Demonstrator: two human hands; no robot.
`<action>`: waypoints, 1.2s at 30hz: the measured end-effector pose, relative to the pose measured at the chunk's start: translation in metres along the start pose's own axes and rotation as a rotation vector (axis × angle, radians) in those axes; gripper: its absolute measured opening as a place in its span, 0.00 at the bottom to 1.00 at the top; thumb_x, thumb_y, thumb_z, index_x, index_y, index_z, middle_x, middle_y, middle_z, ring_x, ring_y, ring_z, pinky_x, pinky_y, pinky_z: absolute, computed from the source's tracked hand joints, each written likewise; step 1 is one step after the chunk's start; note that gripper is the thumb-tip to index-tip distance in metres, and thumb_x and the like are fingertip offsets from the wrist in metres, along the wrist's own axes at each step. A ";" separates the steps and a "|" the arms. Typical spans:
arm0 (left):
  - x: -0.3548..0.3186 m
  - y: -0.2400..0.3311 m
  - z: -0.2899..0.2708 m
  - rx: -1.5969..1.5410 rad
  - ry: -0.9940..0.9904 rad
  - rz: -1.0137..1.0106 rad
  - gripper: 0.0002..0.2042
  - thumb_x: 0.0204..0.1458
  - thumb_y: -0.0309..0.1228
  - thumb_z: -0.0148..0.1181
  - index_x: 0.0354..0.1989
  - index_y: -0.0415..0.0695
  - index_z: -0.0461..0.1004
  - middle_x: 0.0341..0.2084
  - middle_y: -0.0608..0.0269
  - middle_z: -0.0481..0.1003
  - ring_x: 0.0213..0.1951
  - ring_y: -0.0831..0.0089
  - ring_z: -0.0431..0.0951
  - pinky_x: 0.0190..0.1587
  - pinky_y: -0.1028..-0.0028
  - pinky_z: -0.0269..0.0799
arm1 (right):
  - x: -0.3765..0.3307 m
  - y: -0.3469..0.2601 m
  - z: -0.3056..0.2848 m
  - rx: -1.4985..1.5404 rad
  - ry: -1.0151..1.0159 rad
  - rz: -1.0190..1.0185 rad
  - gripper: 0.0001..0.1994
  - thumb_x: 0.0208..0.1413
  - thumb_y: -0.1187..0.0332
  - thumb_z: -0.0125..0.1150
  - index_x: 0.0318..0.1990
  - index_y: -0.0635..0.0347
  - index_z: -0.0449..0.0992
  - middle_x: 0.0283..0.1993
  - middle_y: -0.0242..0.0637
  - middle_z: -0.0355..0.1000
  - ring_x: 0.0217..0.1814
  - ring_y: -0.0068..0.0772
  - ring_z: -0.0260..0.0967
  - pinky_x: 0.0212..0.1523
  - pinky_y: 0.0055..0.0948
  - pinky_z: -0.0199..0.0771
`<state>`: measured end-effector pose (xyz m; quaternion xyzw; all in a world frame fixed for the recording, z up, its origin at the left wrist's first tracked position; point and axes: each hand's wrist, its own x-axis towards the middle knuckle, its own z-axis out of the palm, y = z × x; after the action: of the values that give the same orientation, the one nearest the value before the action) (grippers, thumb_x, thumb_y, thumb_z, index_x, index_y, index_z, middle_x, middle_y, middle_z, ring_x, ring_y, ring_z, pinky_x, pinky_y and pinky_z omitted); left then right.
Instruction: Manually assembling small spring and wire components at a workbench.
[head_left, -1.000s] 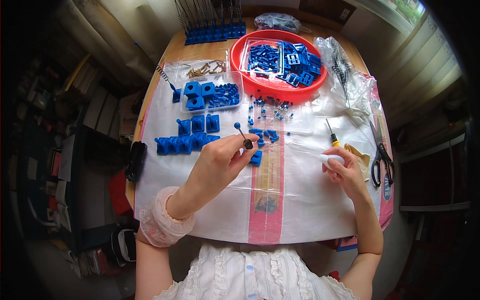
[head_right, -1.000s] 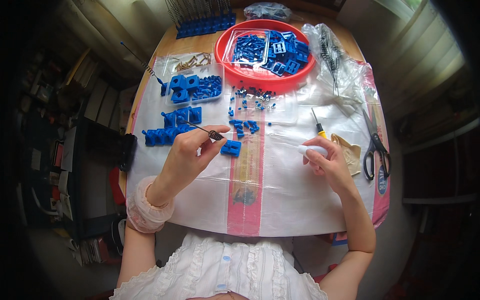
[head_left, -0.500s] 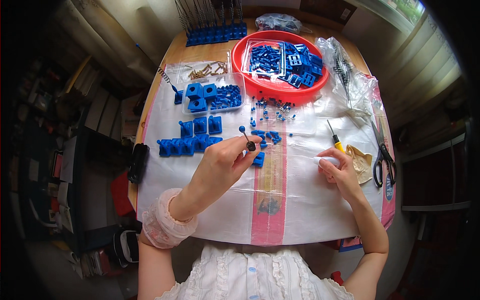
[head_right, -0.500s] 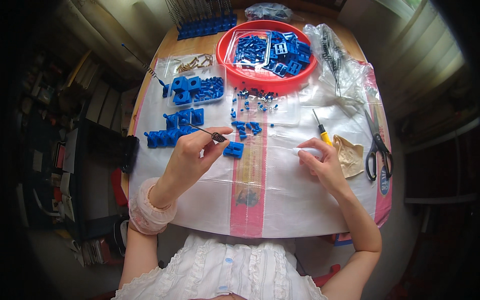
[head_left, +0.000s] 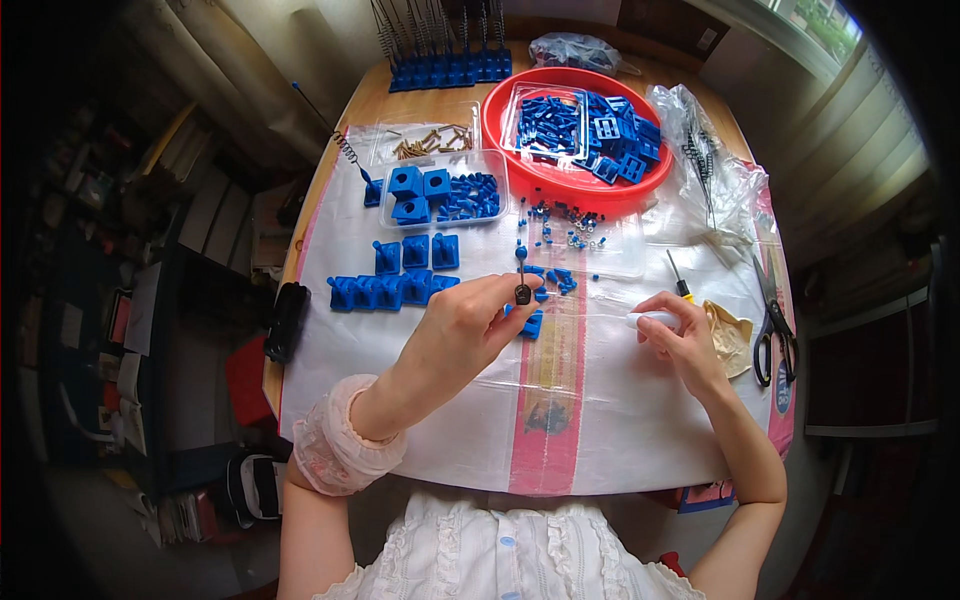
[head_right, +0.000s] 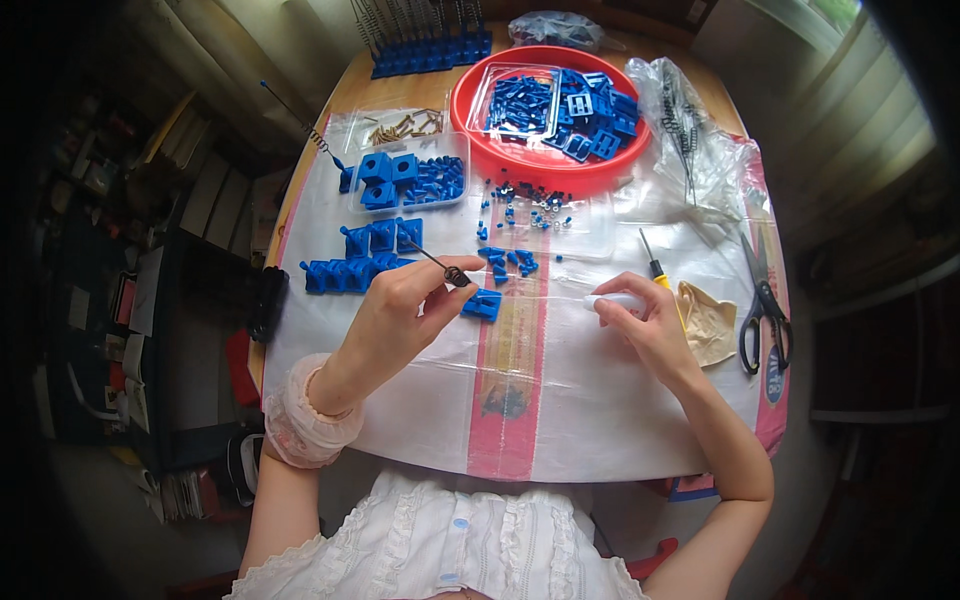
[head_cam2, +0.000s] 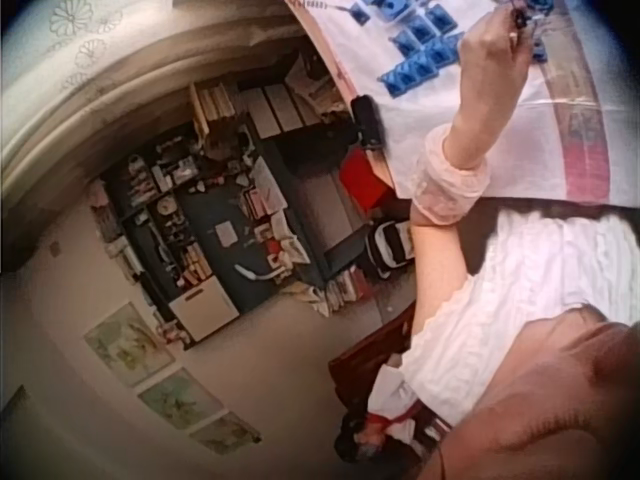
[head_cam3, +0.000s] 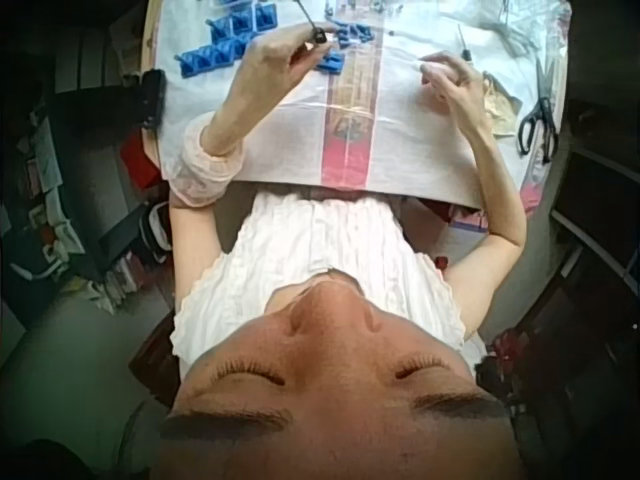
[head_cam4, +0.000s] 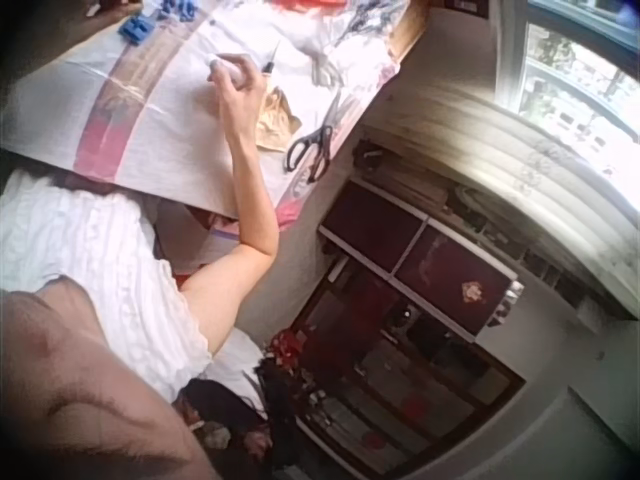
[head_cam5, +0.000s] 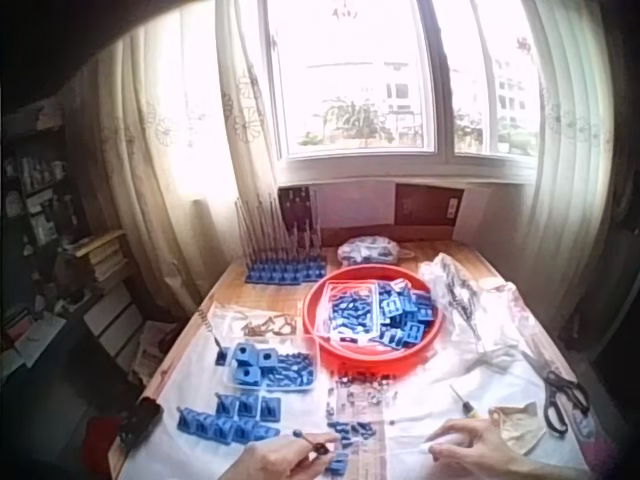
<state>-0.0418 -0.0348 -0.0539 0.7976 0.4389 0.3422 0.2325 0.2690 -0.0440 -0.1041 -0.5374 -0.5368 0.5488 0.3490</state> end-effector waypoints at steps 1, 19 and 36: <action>0.000 -0.001 0.001 -0.001 0.011 0.006 0.07 0.56 0.22 0.67 0.32 0.32 0.76 0.44 0.60 0.84 0.22 0.76 0.75 0.28 0.75 0.73 | -0.001 0.001 0.000 0.001 -0.001 0.013 0.09 0.63 0.65 0.66 0.46 0.58 0.80 0.27 0.22 0.74 0.23 0.05 0.61 0.22 0.12 0.53; -0.003 -0.002 0.000 0.012 0.025 0.023 0.09 0.55 0.22 0.67 0.28 0.32 0.73 0.45 0.60 0.84 0.22 0.75 0.75 0.27 0.75 0.73 | 0.000 -0.003 0.005 -0.033 -0.008 0.001 0.08 0.62 0.68 0.66 0.46 0.59 0.80 0.26 0.17 0.68 0.24 0.04 0.60 0.23 0.12 0.52; -0.002 -0.002 0.001 0.012 0.022 0.029 0.10 0.56 0.22 0.67 0.26 0.32 0.72 0.45 0.60 0.84 0.21 0.76 0.74 0.26 0.76 0.72 | 0.001 -0.004 0.008 -0.069 -0.005 -0.013 0.08 0.63 0.68 0.66 0.46 0.60 0.80 0.27 0.19 0.69 0.25 0.05 0.60 0.23 0.13 0.53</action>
<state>-0.0429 -0.0358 -0.0562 0.8013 0.4322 0.3518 0.2177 0.2602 -0.0438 -0.1015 -0.5441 -0.5600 0.5291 0.3324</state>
